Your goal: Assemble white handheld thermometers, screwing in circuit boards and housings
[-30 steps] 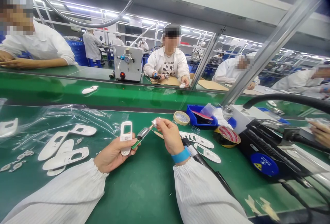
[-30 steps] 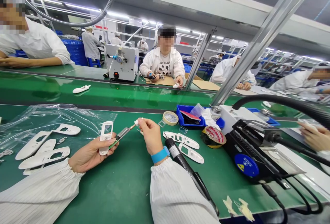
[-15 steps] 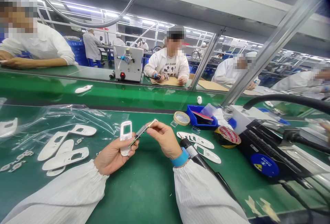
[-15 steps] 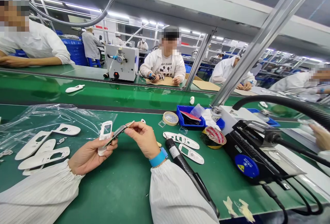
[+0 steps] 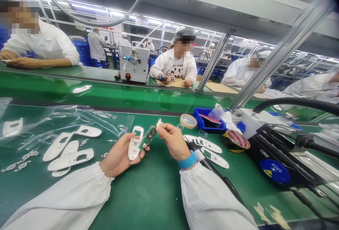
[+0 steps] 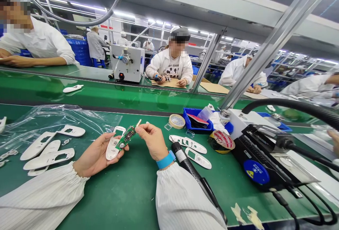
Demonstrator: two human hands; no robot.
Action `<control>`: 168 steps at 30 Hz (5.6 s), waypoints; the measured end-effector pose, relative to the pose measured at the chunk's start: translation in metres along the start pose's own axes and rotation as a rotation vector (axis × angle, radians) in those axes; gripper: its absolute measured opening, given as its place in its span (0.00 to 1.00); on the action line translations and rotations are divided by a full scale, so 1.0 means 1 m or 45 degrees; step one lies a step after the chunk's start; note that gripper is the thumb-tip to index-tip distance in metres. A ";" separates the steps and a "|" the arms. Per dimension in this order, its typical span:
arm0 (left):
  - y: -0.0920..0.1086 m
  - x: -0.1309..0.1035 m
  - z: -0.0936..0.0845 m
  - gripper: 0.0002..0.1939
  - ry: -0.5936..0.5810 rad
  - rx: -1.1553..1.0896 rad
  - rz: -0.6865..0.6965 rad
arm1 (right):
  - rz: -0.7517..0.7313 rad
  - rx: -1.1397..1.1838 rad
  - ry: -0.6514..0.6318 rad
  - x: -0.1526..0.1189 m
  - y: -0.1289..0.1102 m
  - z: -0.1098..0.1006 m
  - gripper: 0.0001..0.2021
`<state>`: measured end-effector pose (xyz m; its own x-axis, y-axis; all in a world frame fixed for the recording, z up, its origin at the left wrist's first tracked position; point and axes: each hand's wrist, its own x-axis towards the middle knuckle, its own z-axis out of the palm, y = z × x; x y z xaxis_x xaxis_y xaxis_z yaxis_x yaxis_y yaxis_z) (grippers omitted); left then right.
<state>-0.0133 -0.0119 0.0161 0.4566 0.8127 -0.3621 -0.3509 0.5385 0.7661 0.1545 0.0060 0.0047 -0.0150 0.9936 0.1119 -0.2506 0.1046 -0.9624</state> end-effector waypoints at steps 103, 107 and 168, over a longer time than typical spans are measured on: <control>0.003 0.003 -0.004 0.10 0.262 -0.022 0.309 | 0.300 -0.194 -0.252 -0.008 0.012 0.007 0.14; 0.002 0.004 -0.006 0.10 0.287 -0.072 0.292 | 0.235 -0.258 -0.240 -0.008 0.009 0.008 0.10; -0.008 0.003 0.000 0.10 0.015 -0.107 0.087 | -0.128 -0.306 0.041 -0.010 0.014 0.023 0.06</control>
<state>-0.0097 -0.0139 0.0087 0.4197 0.8503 -0.3175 -0.4486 0.4984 0.7419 0.1293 -0.0031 -0.0042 0.0302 0.9781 0.2058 -0.0120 0.2062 -0.9784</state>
